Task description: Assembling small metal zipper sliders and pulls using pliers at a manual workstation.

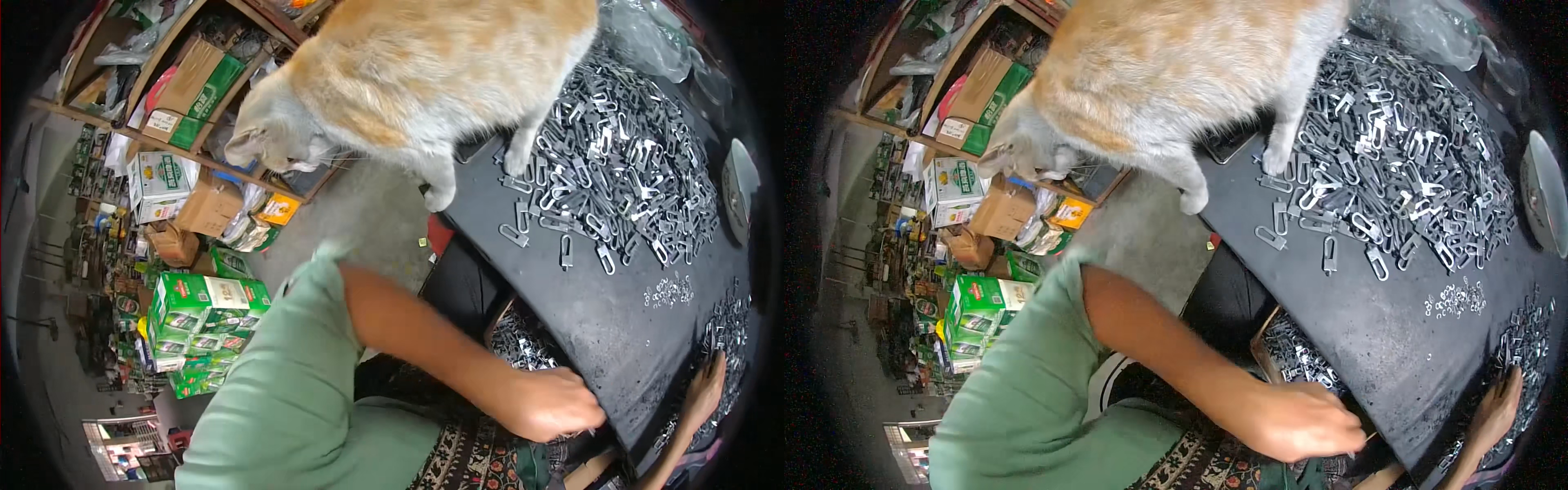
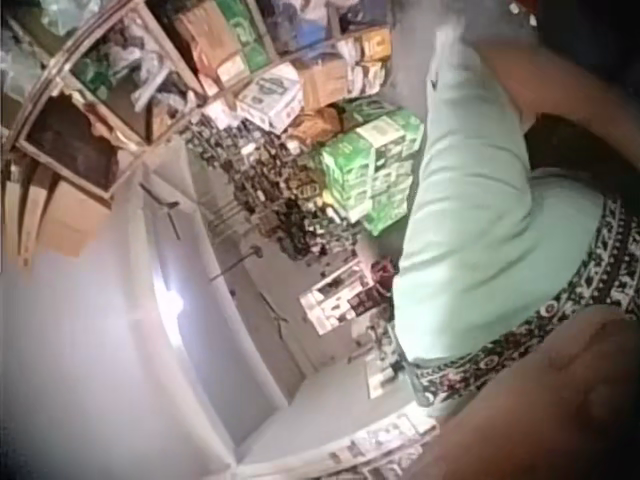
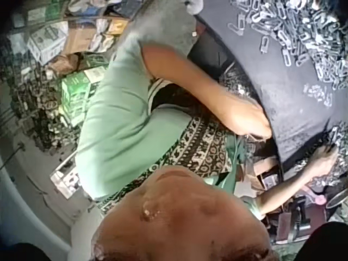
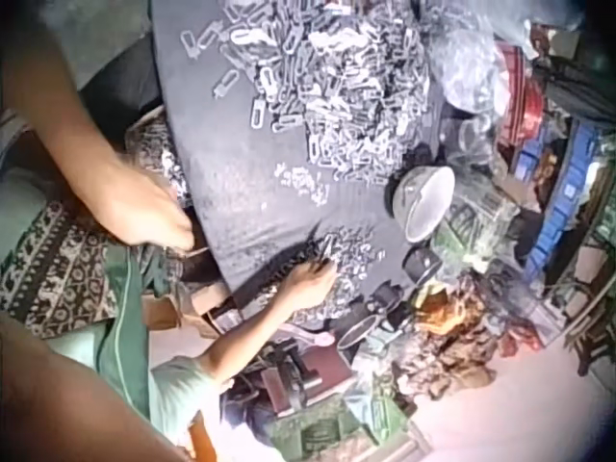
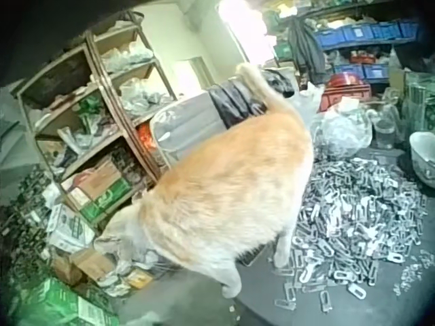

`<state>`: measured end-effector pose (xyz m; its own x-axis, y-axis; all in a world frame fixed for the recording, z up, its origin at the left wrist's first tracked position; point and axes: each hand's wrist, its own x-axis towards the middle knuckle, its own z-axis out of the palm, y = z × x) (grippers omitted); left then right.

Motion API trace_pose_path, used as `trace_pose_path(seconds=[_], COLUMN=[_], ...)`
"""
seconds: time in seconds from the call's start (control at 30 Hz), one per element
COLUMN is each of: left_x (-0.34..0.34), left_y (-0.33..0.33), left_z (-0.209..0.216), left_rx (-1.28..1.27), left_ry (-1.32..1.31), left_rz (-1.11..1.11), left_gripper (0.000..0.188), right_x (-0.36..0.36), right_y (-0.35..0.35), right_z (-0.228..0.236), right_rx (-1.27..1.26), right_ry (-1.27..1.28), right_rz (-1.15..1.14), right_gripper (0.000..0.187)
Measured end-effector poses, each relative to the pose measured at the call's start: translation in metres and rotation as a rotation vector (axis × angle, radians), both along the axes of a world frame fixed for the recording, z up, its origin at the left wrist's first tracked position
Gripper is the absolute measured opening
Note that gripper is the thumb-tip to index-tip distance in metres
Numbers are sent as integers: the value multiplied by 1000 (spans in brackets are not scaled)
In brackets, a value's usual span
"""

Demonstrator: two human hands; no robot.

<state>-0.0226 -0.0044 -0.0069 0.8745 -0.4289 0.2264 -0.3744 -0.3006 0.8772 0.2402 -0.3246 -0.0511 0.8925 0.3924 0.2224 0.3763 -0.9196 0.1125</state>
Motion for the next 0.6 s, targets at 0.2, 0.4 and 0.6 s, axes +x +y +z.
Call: trace_pose_path(seconds=[0.2, 0.4, 0.6], left_x=[60, 75, 65], left_y=[-30, -6, 10], left_z=[44, 62, 27], left_rx=[272, 505, 343], left_ry=[-457, -470, -422], left_rz=[-211, -318, -245], left_gripper=[20, 20, 22], right_x=[0, -4, 2], right_y=[-17, -13, -28], right_z=[-1, 2, -13], right_rx=[-10, -78, 24], right_ry=[-36, 8, -28], right_rz=[7, -36, 5], right_gripper=[39, 40, 41])
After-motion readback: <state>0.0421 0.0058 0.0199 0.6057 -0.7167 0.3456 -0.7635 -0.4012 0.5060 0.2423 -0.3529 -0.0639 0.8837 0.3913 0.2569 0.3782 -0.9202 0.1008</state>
